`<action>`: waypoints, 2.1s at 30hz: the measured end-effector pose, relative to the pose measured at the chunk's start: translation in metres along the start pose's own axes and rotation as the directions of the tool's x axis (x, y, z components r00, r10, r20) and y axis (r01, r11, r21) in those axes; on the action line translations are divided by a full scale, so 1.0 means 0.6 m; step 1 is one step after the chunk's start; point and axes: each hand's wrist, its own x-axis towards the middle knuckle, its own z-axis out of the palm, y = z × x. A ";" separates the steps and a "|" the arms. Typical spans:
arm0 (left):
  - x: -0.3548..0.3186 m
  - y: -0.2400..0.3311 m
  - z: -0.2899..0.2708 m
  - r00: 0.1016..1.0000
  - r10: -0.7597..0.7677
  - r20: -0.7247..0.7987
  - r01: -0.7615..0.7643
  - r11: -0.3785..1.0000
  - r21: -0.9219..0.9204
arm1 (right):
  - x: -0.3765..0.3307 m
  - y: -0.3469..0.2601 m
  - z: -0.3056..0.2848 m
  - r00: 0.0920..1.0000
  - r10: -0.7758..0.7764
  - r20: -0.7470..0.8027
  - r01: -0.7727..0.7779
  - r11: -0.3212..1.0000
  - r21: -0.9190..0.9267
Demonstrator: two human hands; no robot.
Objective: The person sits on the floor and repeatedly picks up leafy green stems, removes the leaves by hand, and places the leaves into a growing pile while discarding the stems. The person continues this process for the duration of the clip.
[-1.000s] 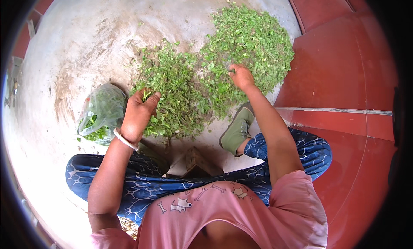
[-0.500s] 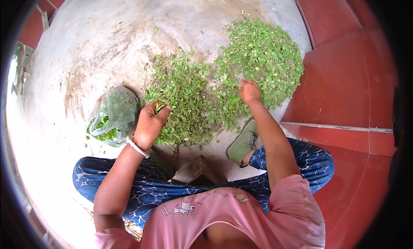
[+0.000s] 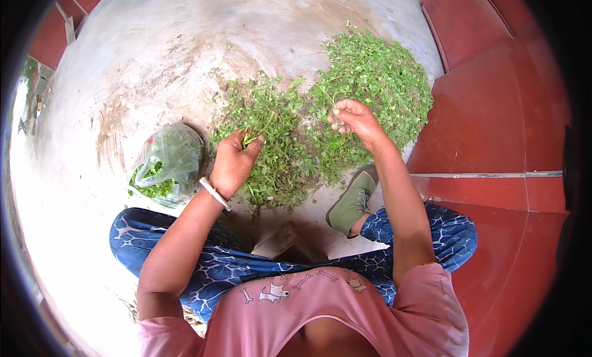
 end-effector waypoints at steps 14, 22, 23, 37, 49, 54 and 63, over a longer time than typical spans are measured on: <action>-0.059 0.013 -0.014 0.826 0.500 0.261 -0.536 0.554 0.637 | -0.059 -0.042 0.164 0.849 0.155 0.505 -0.128 0.988 -0.088; -0.061 0.019 -0.013 0.824 0.486 0.291 -0.555 0.588 0.589 | -0.064 -0.031 0.171 0.819 0.148 0.555 -0.192 0.981 0.023; -0.065 0.016 -0.010 0.835 0.475 0.278 -0.540 0.613 0.576 | -0.065 -0.027 0.174 0.818 0.146 0.557 -0.208 0.977 0.050; -0.017 -0.003 -0.052 0.952 0.302 -0.044 -0.274 0.910 0.312 | -0.040 0.155 0.186 0.957 -0.197 0.214 0.283 0.460 -0.842; -0.010 -0.030 -0.044 0.996 0.049 0.079 -0.049 0.999 -0.002 | 0.009 0.214 0.028 0.971 -0.240 -0.011 0.015 0.104 -0.994; -0.006 -0.026 -0.034 0.997 -0.014 0.075 0.025 0.989 -0.147 | 0.014 0.183 -0.006 0.983 -0.181 0.019 0.090 0.390 -0.916; -0.005 -0.022 -0.027 0.997 0.068 -0.026 -0.068 0.998 0.012 | 0.015 0.074 -0.046 0.991 0.028 -0.133 -0.069 0.947 -0.314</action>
